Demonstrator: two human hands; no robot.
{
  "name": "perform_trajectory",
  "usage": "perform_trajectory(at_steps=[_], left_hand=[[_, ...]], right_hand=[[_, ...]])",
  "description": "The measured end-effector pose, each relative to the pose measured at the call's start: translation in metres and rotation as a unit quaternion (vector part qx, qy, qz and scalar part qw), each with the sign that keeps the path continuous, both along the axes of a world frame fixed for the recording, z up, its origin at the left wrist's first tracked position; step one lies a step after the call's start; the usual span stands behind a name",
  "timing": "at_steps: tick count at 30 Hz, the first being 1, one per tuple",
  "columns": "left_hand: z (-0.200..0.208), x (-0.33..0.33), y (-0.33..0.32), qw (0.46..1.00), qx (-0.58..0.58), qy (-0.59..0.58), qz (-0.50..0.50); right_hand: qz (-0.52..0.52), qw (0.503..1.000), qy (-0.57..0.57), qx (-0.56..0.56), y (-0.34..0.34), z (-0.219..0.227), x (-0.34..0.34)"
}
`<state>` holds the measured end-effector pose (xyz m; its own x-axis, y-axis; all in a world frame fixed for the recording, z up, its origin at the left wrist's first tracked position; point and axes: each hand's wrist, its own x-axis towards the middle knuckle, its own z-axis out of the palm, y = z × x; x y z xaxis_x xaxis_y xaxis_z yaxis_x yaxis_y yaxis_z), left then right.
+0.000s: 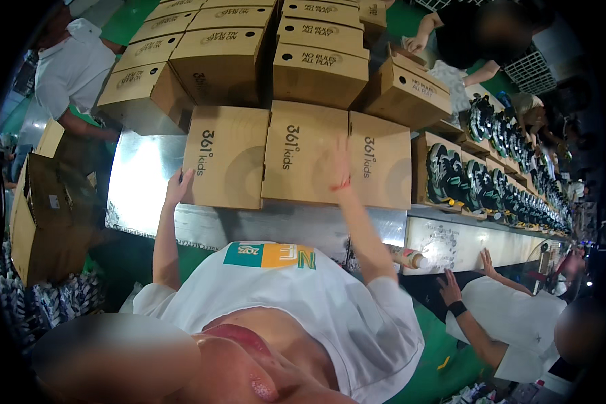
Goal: The person repeatedly opens cardboard shoe boxes, places a pair of shoes inside, folds the tissue paper over them, and closes the box. The person then stacks the closed boxes on a table.
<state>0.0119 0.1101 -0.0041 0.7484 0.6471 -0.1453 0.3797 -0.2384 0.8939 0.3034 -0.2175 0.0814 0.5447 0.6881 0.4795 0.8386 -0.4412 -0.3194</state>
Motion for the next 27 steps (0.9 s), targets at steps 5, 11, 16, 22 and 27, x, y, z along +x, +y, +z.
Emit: perform_trajectory(at_steps=[5,11,16,22,27], left_hand=[[-0.01,0.007,-0.004,0.999,0.018,0.02,0.017],[-0.022,0.011,-0.004,0.999,0.0,0.005,0.04],[-0.045,0.005,-0.003,0.994,-0.051,-0.057,0.075],[-0.042,0.011,-0.003,0.994,-0.051,-0.046,0.087],[-0.059,0.012,0.001,0.99,-0.075,-0.075,0.088]], right_hand=[[-0.034,0.99,-0.127,-0.049,0.064,0.066,0.106],[-0.029,0.941,-0.128,-0.311,0.126,0.089,0.188],[0.056,0.914,-0.045,-0.399,0.148,0.104,0.207],[0.089,0.922,-0.089,-0.366,0.131,0.101,0.182],[0.121,0.929,-0.208,-0.282,0.118,0.122,0.162]])
